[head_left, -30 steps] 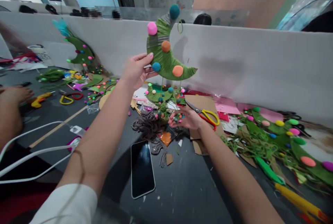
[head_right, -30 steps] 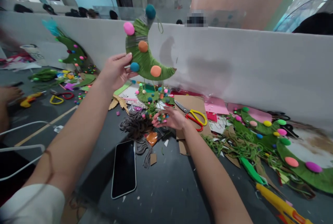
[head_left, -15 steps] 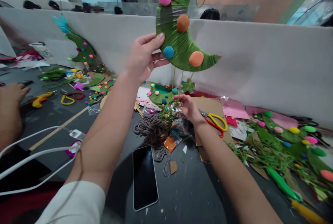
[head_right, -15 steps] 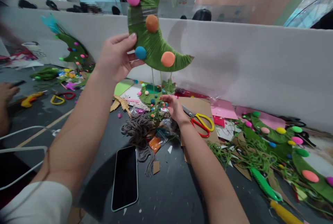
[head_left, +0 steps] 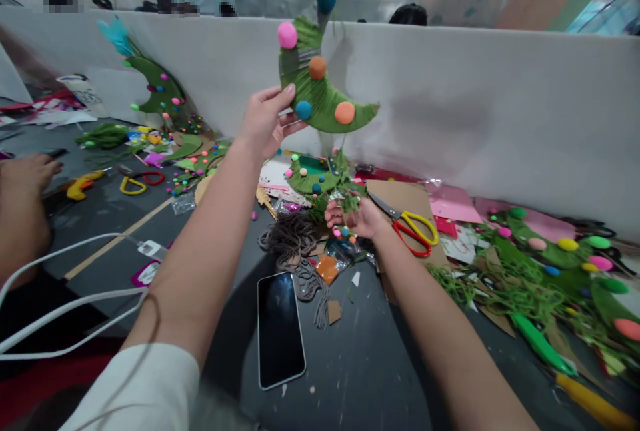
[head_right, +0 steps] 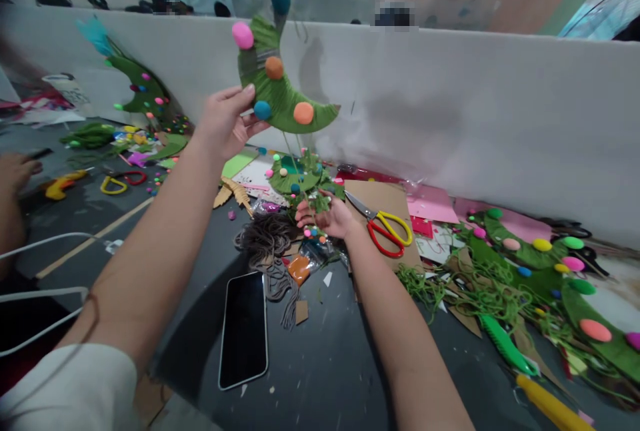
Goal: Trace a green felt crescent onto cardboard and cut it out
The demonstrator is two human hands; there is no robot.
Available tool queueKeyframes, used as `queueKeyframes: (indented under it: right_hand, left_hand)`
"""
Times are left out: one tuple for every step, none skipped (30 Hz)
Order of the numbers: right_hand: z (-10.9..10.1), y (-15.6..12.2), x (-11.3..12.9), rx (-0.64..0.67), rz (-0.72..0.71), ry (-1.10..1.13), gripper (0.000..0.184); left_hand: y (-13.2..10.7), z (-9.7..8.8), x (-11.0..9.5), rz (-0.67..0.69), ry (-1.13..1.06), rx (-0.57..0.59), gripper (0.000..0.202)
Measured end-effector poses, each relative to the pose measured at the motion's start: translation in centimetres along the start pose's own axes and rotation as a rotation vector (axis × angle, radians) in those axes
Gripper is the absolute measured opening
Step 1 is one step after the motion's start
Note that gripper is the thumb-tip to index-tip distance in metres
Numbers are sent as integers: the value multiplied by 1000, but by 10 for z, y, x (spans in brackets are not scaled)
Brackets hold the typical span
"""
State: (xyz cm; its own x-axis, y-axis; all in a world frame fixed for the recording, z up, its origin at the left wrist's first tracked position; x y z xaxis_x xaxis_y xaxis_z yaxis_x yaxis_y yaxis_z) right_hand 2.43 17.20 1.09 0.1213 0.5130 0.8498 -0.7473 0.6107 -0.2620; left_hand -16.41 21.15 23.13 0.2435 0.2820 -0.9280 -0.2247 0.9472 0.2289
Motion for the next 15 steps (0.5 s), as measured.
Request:
queueKeyframes:
  right_hand:
    - [-4, -3, 0, -5, 21, 21, 60]
    - [-7, -6, 1, -12, 41, 38, 59]
    - [-9, -8, 1, -20, 59, 52, 58]
    - [-11, -9, 2, -29, 74, 61, 56]
    - [-12, -9, 2, -41, 87, 68, 54]
    - [-12, -9, 3, -56, 95, 73, 52]
    - [-12, -8, 4, -75, 98, 76, 49]
    - [-12, -8, 5, -94, 99, 79, 48]
    - [-12, -7, 6, -115, 97, 80, 47]
    - [-11, -7, 8, -135, 94, 80, 46]
    - [-11, -7, 9, -155, 90, 78, 45]
    - [-11, -8, 11, -173, 85, 74, 44]
    - [-11, -9, 13, -191, 77, 69, 43]
    - [-12, -11, 17, -207, 60, 62, 43]
    - [-13, -12, 20, -220, 39, 56, 42]
  left_hand:
    - [1, -8, 9, -22, -4, -5, 11]
    - [2, -16, 18, -51, -3, -23, 12]
    - [2, -23, 27, -75, 1, -35, 12]
    - [2, -30, 34, -88, 5, -45, 11]
    - [1, -37, 41, -104, 9, -64, 12]
    - [1, -45, 49, -128, 9, -87, 12]
    - [0, -52, 58, -158, 2, -111, 12]
    - [-1, -59, 66, -190, -8, -138, 13]
    - [-2, -65, 74, -217, -21, -154, 13]
    - [-3, -70, 82, -238, -28, -164, 13]
    - [-4, -74, 88, -252, -35, -170, 14]
    - [-4, -77, 93, -261, -43, -169, 13]
    - [-4, -78, 98, -268, -51, -167, 13]
    - [-3, -79, 102, -274, -62, -162, 12]
    - [-2, -78, 106, -279, -74, -157, 11]
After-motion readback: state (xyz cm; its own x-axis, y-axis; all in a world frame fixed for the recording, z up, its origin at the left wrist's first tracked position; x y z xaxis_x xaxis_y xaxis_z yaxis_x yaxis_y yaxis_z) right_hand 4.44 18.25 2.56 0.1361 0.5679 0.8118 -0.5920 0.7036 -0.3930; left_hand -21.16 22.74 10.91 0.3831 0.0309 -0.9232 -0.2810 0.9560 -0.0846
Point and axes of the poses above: each hand's wrist, its own y-axis towards the middle knuckle, its own z-axis out of the palm, x = y × z, the point moved 9 cm from there along y, towards the middle knuckle, and after that the axes turned 1 degree about -z, right-handed, at the moved point
